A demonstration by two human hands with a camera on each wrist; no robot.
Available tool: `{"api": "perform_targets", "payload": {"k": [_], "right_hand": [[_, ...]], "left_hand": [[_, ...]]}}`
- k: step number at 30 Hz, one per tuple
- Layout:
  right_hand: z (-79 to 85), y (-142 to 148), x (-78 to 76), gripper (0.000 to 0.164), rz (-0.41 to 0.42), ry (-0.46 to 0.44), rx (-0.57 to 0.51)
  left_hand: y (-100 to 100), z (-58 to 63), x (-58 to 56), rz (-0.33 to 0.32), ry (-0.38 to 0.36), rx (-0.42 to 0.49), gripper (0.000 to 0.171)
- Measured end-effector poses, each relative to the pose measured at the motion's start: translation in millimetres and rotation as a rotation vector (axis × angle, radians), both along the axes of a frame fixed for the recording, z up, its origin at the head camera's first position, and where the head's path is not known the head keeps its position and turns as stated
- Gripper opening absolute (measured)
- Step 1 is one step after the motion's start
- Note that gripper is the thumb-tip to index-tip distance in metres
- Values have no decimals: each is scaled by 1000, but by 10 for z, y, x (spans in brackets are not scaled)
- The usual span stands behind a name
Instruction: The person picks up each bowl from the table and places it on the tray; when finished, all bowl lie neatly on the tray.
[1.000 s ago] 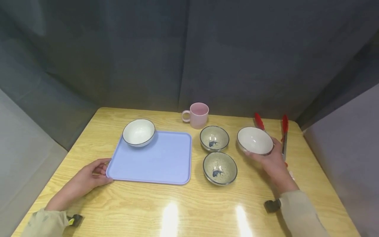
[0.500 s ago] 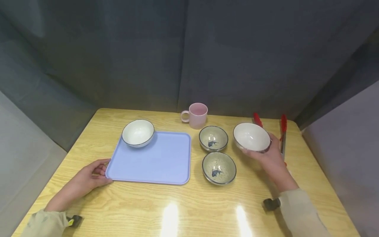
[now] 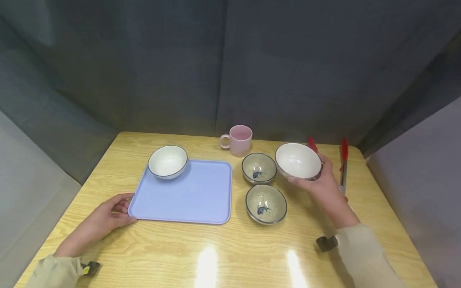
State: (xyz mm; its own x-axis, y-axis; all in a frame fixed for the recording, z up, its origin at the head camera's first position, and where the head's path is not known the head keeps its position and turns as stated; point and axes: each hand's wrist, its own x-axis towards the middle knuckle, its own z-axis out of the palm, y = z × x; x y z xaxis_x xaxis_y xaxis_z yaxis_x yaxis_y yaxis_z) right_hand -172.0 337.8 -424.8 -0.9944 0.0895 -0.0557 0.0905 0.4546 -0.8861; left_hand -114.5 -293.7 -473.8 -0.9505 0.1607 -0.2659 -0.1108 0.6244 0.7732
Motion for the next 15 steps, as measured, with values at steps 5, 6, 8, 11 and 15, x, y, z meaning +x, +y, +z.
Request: {"api": "perform_targets", "payload": {"k": [5, 6, 8, 11, 15], "right_hand": [[46, -89, -11, 124, 10, -14, 0], [55, -107, -13, 124, 14, -17, 0], [73, -145, -19, 125, 26, -29, 10], [93, -215, -36, 125, 49, -34, 13], [126, -321, -64, 122, 81, -11, -12]], "left_hand": [[-3, -9, -8, -6, 20, -17, 84], [-4, -8, -10, -7, 22, -17, 84], [6, -6, -9, -2, 14, -11, 83], [12, -8, -4, 4, 7, -3, 83], [11, -15, 6, 8, 4, 3, 82]]}}
